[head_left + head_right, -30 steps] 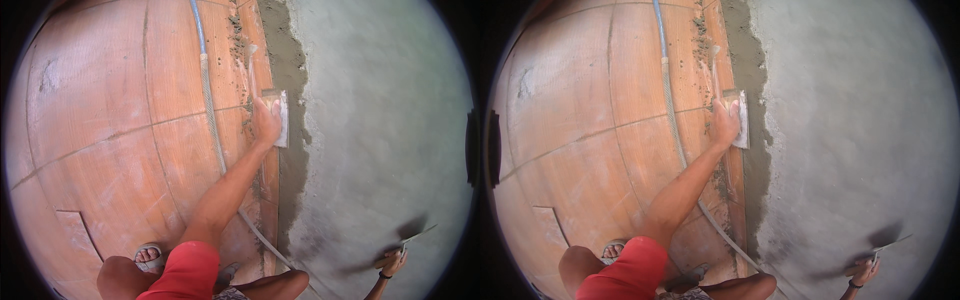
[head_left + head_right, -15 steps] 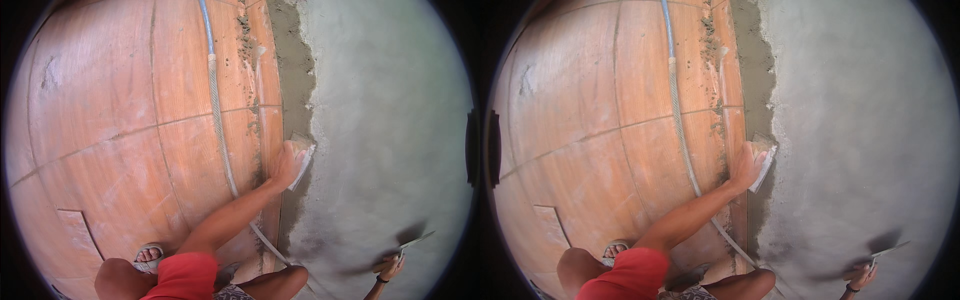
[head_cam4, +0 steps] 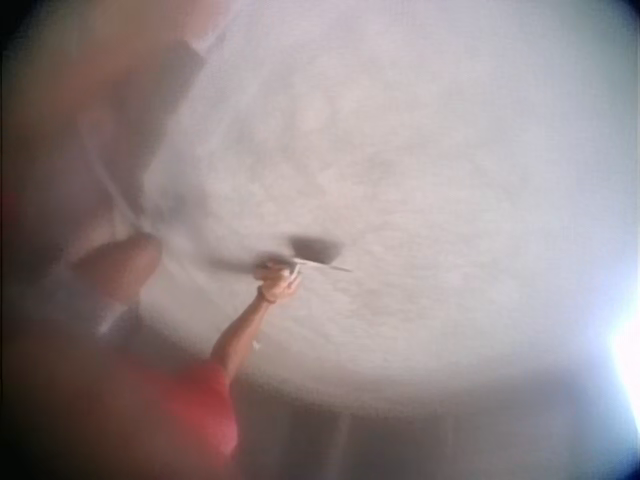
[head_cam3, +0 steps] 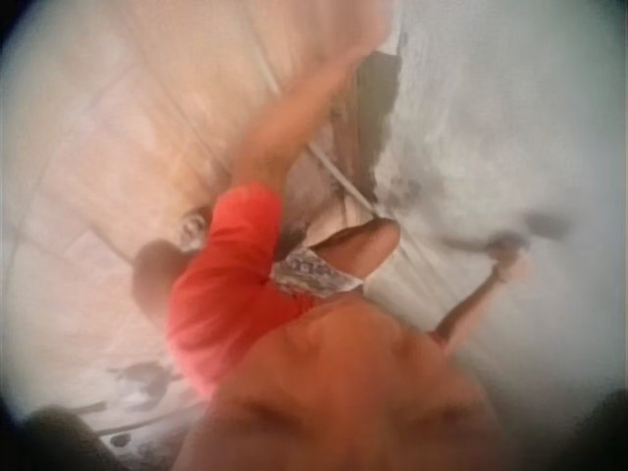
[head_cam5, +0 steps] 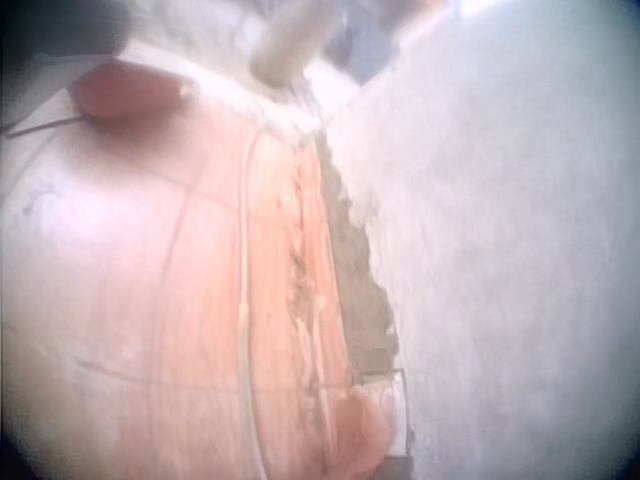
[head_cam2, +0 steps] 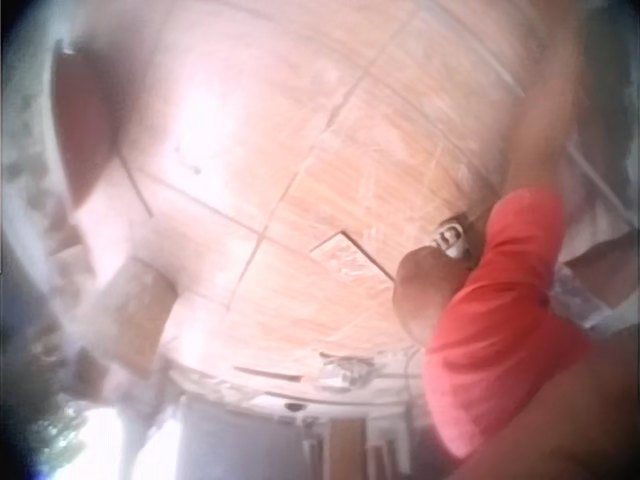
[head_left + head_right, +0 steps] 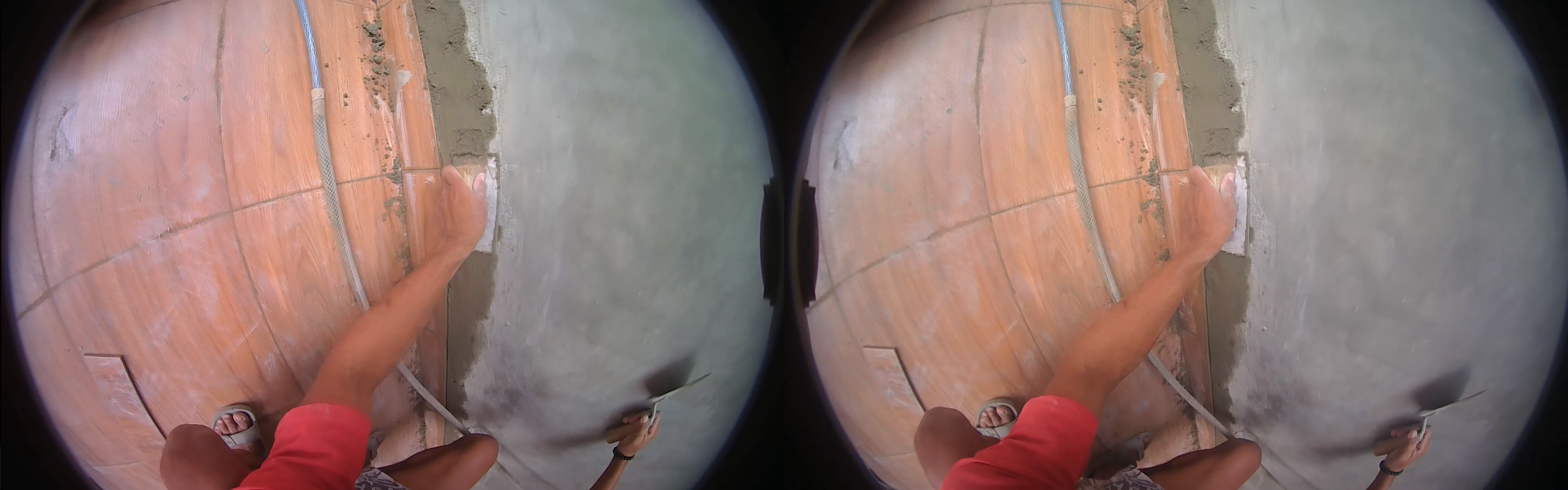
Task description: The person uses a trowel and a small hand shovel to apply and smooth wet cement along the edge of a tiled floor. They repeatedly scoop material and spread it into the gap between the tiles and the adjacent concrete surface, working methodically along the seam.
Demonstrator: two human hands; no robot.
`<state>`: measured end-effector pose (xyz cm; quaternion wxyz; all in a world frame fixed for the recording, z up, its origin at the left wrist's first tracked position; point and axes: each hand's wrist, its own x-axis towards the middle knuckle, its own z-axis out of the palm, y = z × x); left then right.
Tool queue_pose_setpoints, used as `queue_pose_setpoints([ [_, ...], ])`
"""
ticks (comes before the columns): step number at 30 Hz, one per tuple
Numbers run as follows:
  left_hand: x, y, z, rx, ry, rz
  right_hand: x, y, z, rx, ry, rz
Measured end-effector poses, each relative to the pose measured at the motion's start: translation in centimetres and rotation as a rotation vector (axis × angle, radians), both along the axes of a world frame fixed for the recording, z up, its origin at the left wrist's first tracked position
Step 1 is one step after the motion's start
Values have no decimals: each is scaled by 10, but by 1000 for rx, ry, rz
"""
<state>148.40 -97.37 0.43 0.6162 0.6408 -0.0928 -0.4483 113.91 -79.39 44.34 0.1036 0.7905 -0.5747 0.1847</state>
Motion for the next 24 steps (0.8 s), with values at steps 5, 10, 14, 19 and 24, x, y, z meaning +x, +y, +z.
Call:
queue_pose_setpoints([
  [5, 9, -12, -4, -15, -7, 16, -3, -2, -3, -5, -14, -27],
  [10, 31, -14, 0, 8, 29, -6, 5, -5, -7, -34, 11, -19],
  [14, -30, 21, -10, -65, -1, -14, 10, -3, -9, -69, -5, -45],
  [19, 15, 3, -16, -71, -22, 119, 1, 2, -4, -46, -13, -68],
  [24, 58, -27, -32, 7, -70, -20, 1, -9, -9, -9, -3, 0],
])
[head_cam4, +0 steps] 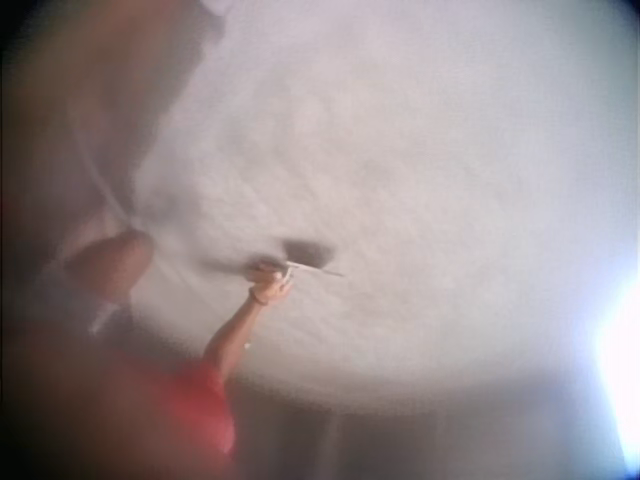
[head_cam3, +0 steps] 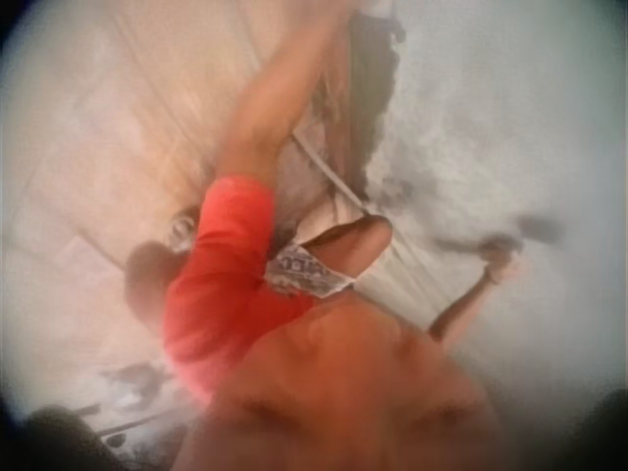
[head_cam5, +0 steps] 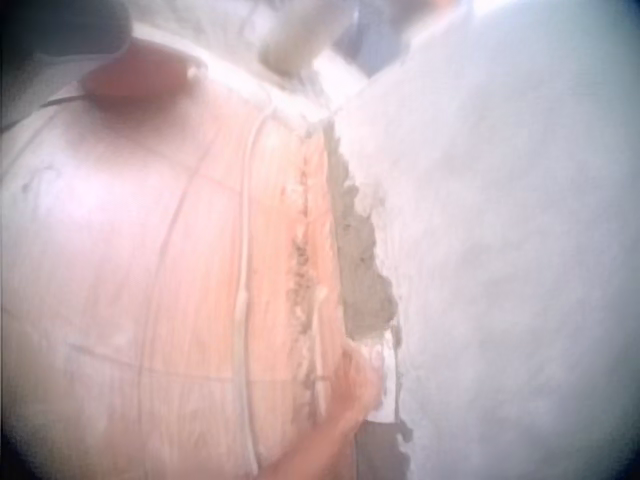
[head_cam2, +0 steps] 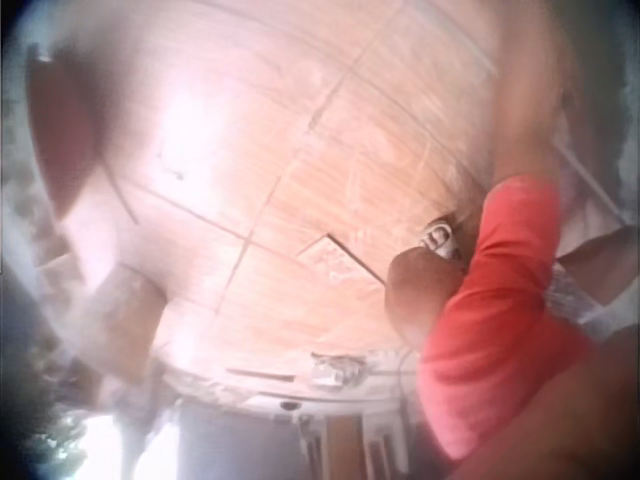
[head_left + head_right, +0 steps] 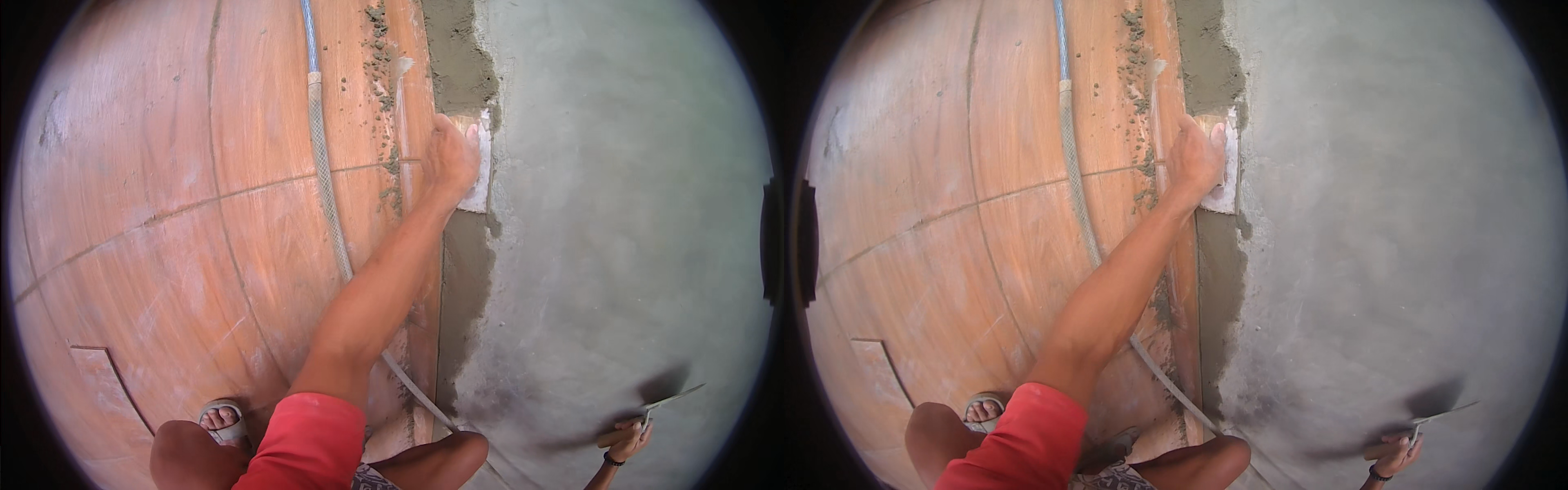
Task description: The person uses a trowel and a small hand shovel to apply and smooth wet cement along the edge of a tiled floor. They repeatedly scoop material and spread it into the gap between the tiles and the adjacent concrete surface, working methodically along the seam.
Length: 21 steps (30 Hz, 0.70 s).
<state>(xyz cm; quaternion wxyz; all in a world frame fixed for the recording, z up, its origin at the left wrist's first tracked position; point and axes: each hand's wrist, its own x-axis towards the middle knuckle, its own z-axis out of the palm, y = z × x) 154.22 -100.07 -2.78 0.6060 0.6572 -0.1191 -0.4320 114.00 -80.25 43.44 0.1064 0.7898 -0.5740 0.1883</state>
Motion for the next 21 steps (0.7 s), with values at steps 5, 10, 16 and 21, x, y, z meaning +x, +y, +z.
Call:
queue_pose_setpoints([
  [5, -52, 51, 7, -23, 28, -171, 12, 11, 1, -41, 26, -38],
  [10, -64, 53, -10, -60, -14, -23, -3, 4, 6, -8, 53, -35],
  [16, 21, -11, 7, -41, -33, 11, 3, 6, 1, -18, 45, -30],
  [21, -25, 22, 12, -29, 89, -117, 6, 13, 5, -32, 49, -36],
])
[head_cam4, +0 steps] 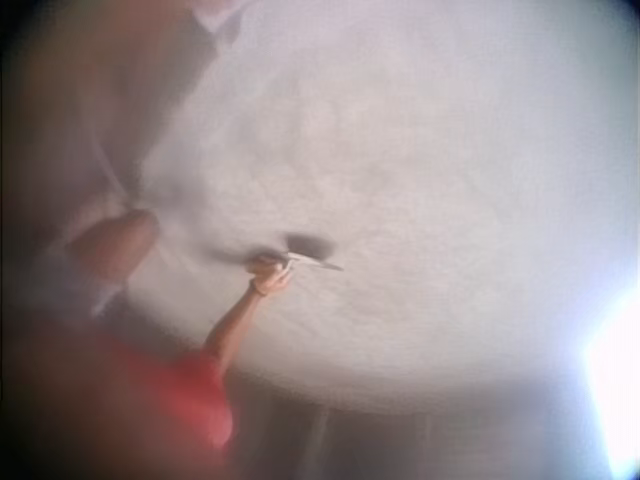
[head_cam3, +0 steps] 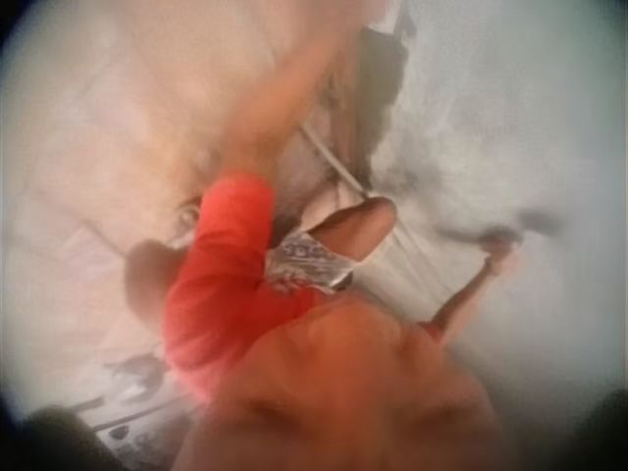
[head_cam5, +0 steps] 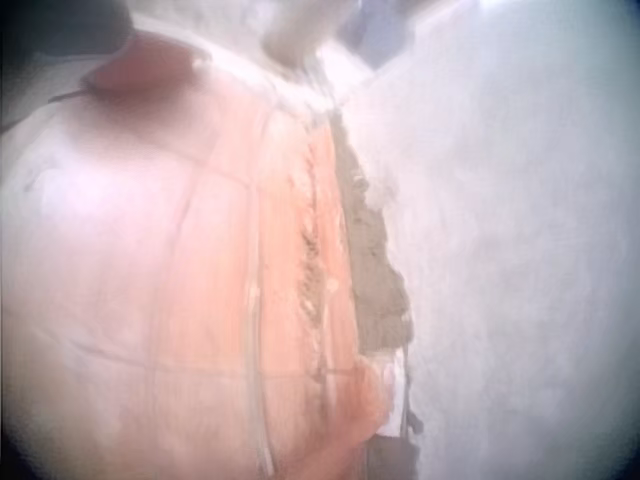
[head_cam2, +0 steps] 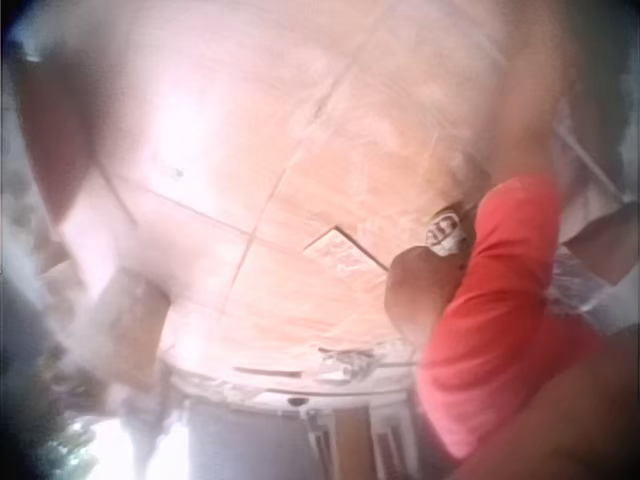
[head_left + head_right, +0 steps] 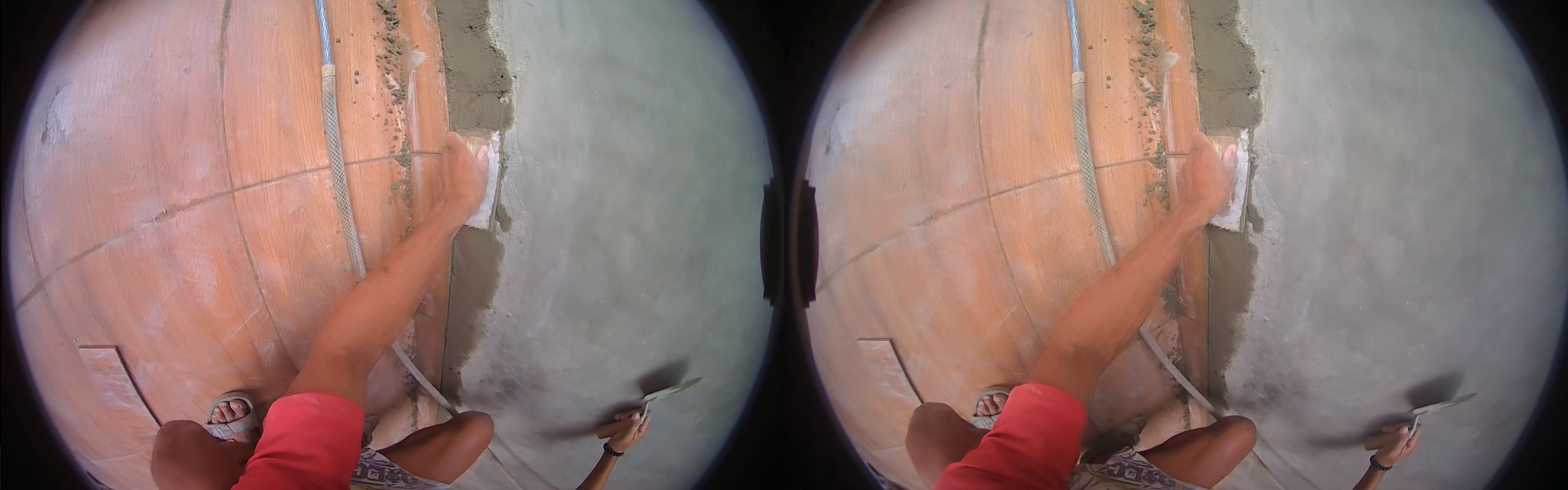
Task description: The person uses a trowel and a small hand shovel to apply and smooth wet cement along the edge of a tiled floor. They repeatedly scoop material and spread it into the gap between the tiles and the adjacent concrete surface, working methodically along the seam.
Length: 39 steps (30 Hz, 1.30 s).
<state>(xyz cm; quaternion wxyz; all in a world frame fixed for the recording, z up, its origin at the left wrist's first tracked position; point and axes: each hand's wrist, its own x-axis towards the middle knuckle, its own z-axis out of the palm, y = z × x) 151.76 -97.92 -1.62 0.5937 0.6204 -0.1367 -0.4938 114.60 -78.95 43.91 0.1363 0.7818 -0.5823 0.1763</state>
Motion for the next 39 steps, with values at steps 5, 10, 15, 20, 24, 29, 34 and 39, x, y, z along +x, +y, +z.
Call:
queue_pose_setpoints([
  [5, -87, 60, -21, 28, -7, -57, -5, -12, -3, -24, 73, -14],
  [10, -79, 75, -26, 52, 61, 75, -14, -11, 3, -26, 112, -3],
  [15, -40, 34, -45, 6, -22, 266, 0, -11, -8, -12, -25, -2],
  [20, -11, -11, -43, 42, -10, 177, -18, -8, 4, -39, 80, -10],
  [24, 28, -31, -49, 85, -4, 240, -6, -7, -3, -37, 46, -23],
  [29, -60, 18, -56, 22, -106, 221, 4, -6, -7, -61, 68, -32],
  [34, -65, 35, -29, -100, -79, 153, -2, -6, -1, -32, 122, -20],
  [39, -20, -7, -17, -68, -38, 215, 2, -7, -8, -42, 51, -18],
])
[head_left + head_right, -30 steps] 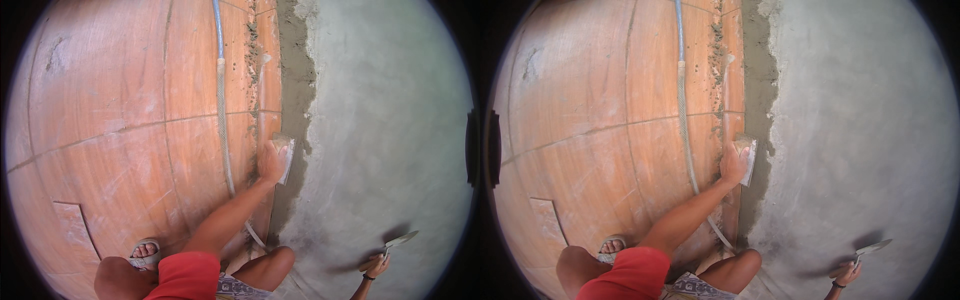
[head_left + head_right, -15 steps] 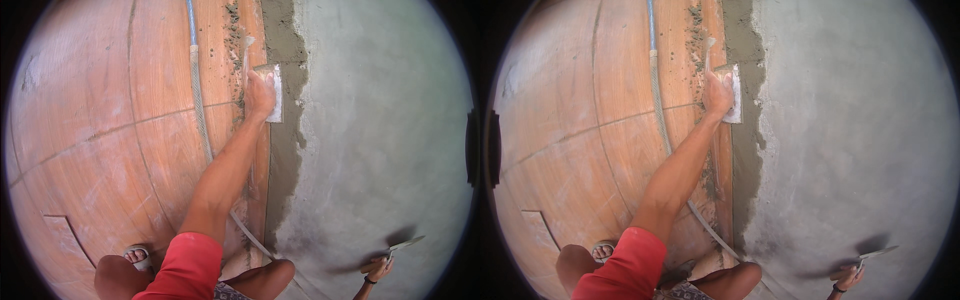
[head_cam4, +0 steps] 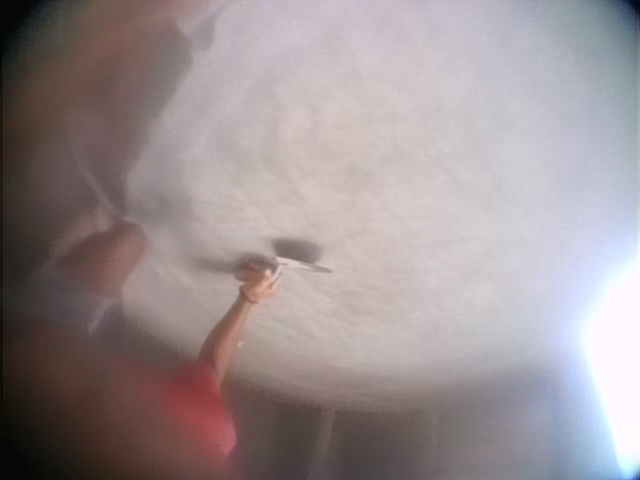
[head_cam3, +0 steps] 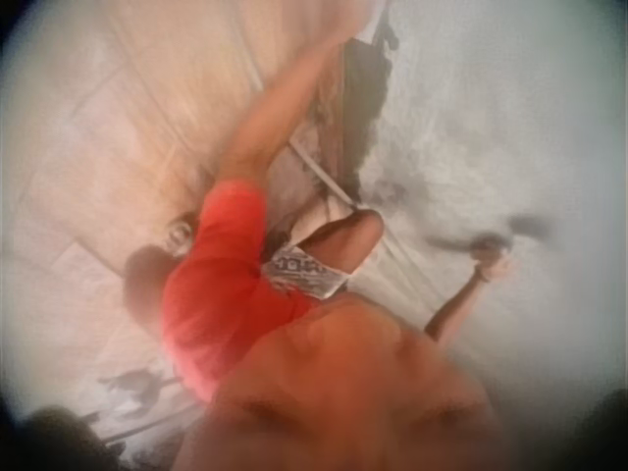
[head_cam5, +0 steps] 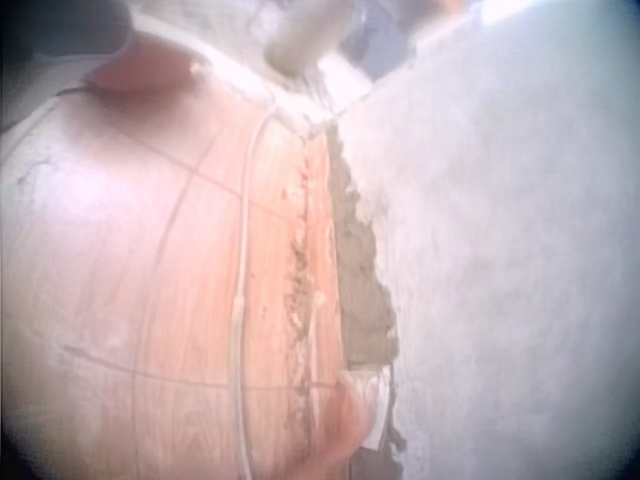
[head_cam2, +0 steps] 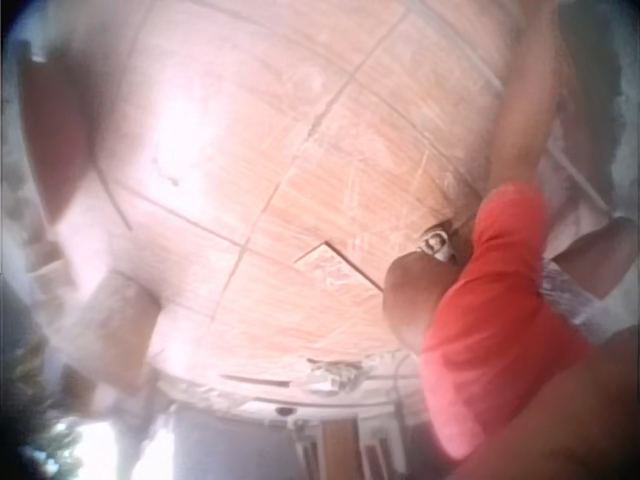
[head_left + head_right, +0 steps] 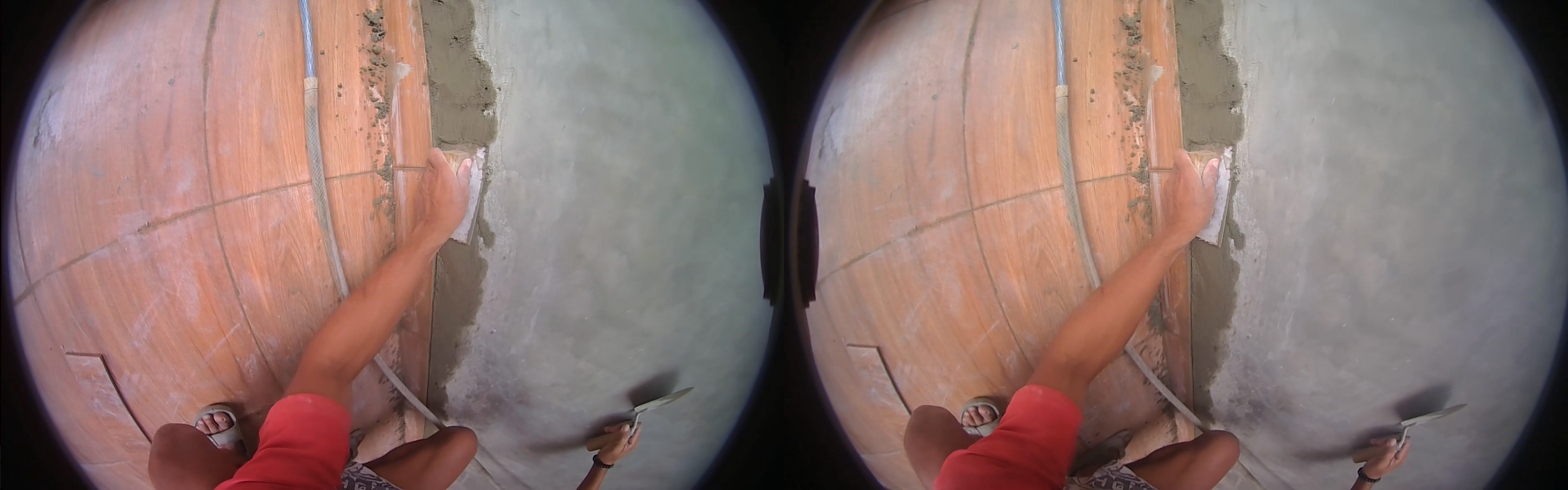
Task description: The person uses a trowel and a small hand shovel to apply and smooth wet cement along the edge of a tiled floor. They repeatedly scoop material and spread it into the gap between the tiles and the adjacent concrete surface, working methodically along the seam.
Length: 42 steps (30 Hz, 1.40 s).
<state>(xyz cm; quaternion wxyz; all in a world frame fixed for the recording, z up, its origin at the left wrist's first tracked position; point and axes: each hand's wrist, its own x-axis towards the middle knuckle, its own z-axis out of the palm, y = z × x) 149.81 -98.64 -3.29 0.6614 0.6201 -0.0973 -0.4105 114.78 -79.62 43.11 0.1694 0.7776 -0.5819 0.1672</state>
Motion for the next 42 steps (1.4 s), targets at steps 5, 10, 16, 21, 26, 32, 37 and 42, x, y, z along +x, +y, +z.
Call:
queue_pose_setpoints([
  [5, -17, 15, 7, -87, -132, -6, 4, 0, -1, -18, -13, 1],
  [10, -32, 33, 1, -388, -663, -2, 16, 4, -6, -62, -71, -53],
  [16, 50, -24, -13, -372, -691, 68, -2, -1, -1, 12, -58, 8],
  [21, 7, -1, -23, -447, -597, -38, -8, 5, 9, -20, 24, 6],
  [26, 47, -20, -29, -359, -637, -93, -10, 0, 3, -4, 43, 22],
  [32, 15, -1, -32, -514, -713, -50, 8, 6, 0, -54, 39, 7],
  [37, 56, -19, -27, -354, -605, -141, -7, 0, 2, -26, 72, 31],
  [42, 33, 2, -31, -365, -452, -165, 2, 2, -3, -67, 48, -25],
])
